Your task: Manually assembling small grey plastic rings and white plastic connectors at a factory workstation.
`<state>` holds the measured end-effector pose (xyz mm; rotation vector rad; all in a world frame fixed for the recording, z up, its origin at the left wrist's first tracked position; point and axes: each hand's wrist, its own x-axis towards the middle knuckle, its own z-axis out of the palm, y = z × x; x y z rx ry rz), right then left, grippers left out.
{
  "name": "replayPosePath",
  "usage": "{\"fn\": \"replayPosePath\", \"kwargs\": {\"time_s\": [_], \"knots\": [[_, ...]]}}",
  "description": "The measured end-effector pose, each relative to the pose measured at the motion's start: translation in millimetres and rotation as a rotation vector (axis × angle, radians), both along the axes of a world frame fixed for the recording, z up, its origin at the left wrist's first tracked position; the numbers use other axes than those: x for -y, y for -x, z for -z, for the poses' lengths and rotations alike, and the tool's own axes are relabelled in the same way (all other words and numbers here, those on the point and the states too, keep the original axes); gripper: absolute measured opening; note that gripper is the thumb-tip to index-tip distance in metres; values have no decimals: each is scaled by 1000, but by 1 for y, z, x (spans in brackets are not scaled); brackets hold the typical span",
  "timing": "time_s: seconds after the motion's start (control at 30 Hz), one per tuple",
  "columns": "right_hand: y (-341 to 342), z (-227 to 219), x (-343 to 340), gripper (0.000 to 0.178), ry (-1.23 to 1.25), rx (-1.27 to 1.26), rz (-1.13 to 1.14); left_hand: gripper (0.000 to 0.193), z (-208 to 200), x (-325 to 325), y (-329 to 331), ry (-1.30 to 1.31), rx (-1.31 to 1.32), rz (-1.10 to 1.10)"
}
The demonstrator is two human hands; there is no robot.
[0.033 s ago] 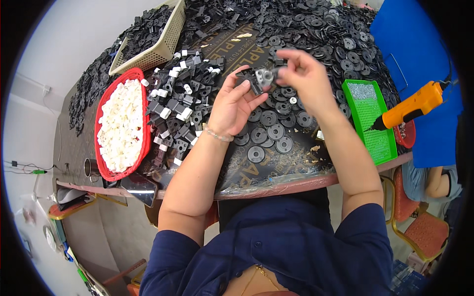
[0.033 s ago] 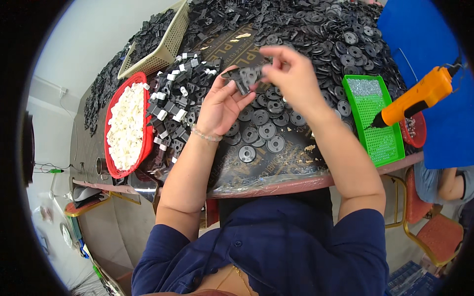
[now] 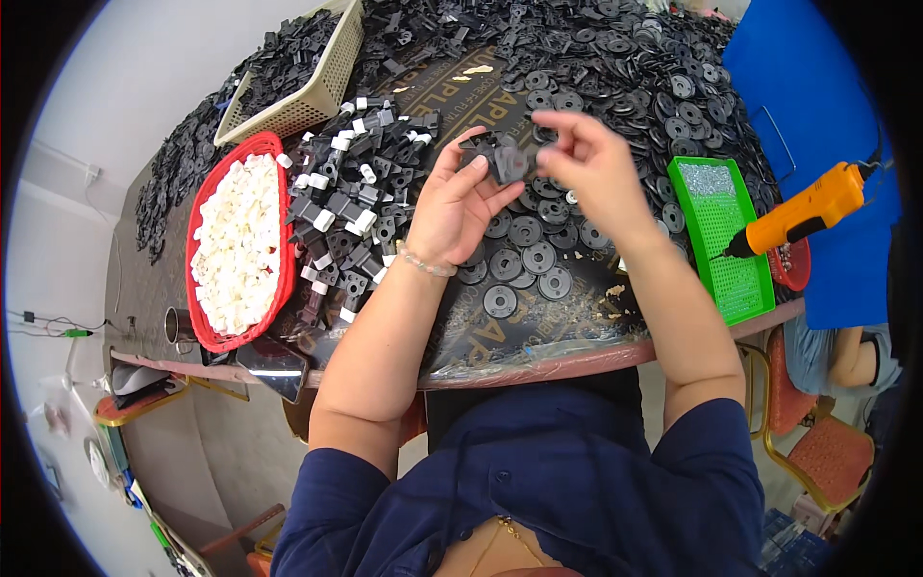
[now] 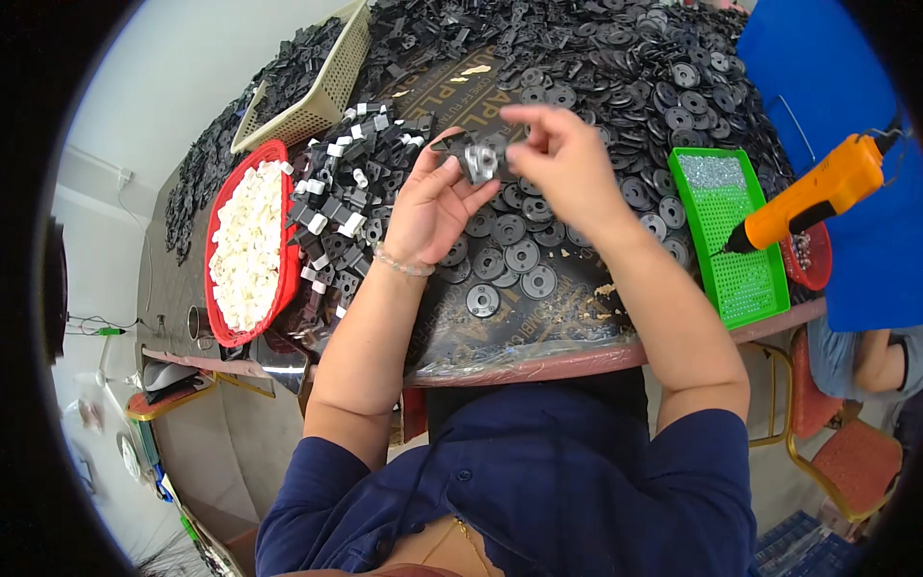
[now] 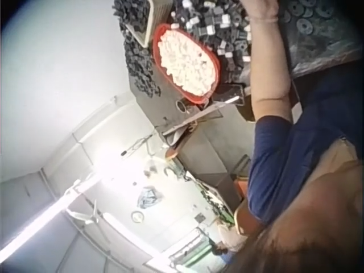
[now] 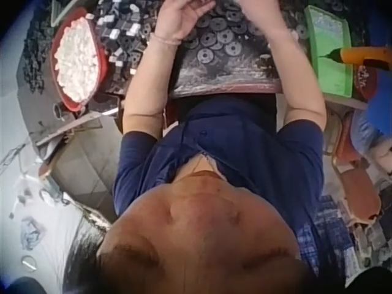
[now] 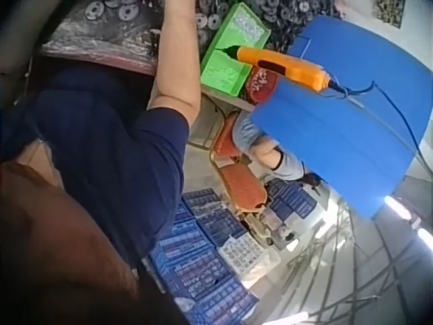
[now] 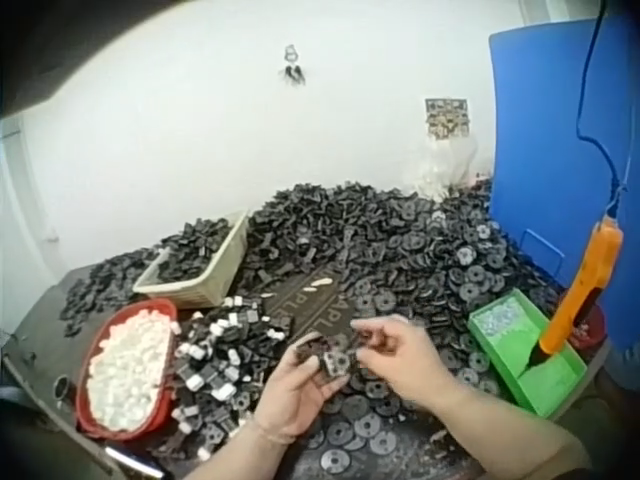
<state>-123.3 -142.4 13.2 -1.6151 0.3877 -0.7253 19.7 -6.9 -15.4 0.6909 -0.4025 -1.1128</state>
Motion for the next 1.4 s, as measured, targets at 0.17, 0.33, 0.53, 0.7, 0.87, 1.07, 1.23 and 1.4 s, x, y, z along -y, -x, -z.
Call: {"fn": "replayPosePath", "kwargs": {"time_s": [0.17, 0.33, 0.53, 0.7, 0.87, 1.07, 1.23, 1.4], "knots": [[9, -3, -23, 52, 619, -102, -60, 23, 3, -1, -8, 61, -18, -30], [18, -15, -16, 45, 543, -224, -66, 31, 2, -1, -6, 16, -19, -59], [17, -14, -12, 46, 321, 24, 56, 40, -6, -2, 6, 59, 63, 70], [21, -16, -5, 45, 535, -229, -48, 38, -8, -3, 4, 57, 63, 58], [17, -9, -6, 40, 425, 12, 27, 29, -7, -4, 7, -5, 85, 76], [10, 1, -10, 39, 560, 72, 66, 29, -9, -6, 12, 35, 62, 184], [15, -6, -11, 38, 683, 34, 118, 32, -6, -7, 12, 24, 70, 180], [15, -1, 0, 35, 681, -18, 133, 32, -9, -7, 21, -3, 345, 139]]}}
